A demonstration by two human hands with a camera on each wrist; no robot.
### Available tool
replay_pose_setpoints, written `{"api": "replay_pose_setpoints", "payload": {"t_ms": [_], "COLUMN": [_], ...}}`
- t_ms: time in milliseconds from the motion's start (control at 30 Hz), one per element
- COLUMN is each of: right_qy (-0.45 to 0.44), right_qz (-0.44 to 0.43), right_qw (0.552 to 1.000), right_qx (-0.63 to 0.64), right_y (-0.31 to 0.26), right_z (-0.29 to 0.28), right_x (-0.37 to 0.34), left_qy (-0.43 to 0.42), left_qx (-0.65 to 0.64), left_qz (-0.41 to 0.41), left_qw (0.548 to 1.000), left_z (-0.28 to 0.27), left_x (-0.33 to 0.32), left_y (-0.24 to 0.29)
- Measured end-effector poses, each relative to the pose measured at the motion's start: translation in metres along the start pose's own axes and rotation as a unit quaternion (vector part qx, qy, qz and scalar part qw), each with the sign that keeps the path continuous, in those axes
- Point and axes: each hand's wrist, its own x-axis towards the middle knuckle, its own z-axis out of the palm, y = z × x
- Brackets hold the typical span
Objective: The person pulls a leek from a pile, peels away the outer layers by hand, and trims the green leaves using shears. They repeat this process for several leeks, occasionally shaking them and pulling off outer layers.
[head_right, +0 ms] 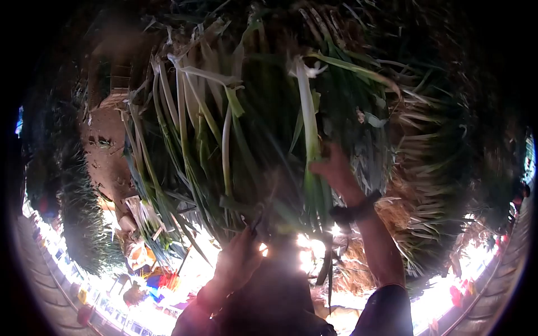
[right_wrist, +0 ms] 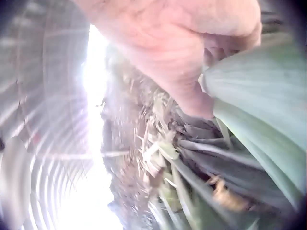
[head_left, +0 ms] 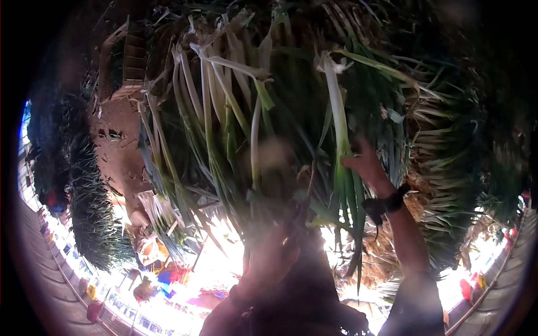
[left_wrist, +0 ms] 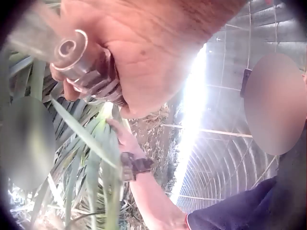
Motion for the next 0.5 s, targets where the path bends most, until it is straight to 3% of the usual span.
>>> {"api": "replay_pose_setpoints", "payload": {"t_ms": [33,67,133,233,400,500], "right_qy": [-0.059,-0.057,-0.147,-0.198,-0.266,-0.239], "right_qz": [0.056,0.055,0.006,0.078,0.167,0.133], "right_qw": [0.996,0.996,0.982,0.963,0.938,0.945], "right_qx": [0.043,0.040,0.122,0.168,0.146,0.179], "right_y": [0.002,0.004,0.009,0.000,0.011,0.005], "right_z": [-0.004,-0.005,0.002,0.016,0.048,0.059], "right_x": [-0.014,-0.028,-0.059,-0.103,-0.140,-0.146], "left_qy": [0.008,-0.014,-0.052,-0.071,-0.039,0.020], "left_qx": [-0.054,-0.060,-0.048,-0.037,-0.015,0.007], "left_qz": [-0.042,-0.056,-0.044,-0.026,-0.017,-0.016], "left_qw": [0.998,0.997,0.996,0.996,0.999,1.000], "left_z": [0.005,0.002,-0.001,0.000,0.001,0.000], "left_x": [-0.003,-0.009,-0.019,-0.020,0.010,0.039], "left_y": [-0.002,-0.002,-0.005,-0.016,-0.023,-0.022]}}
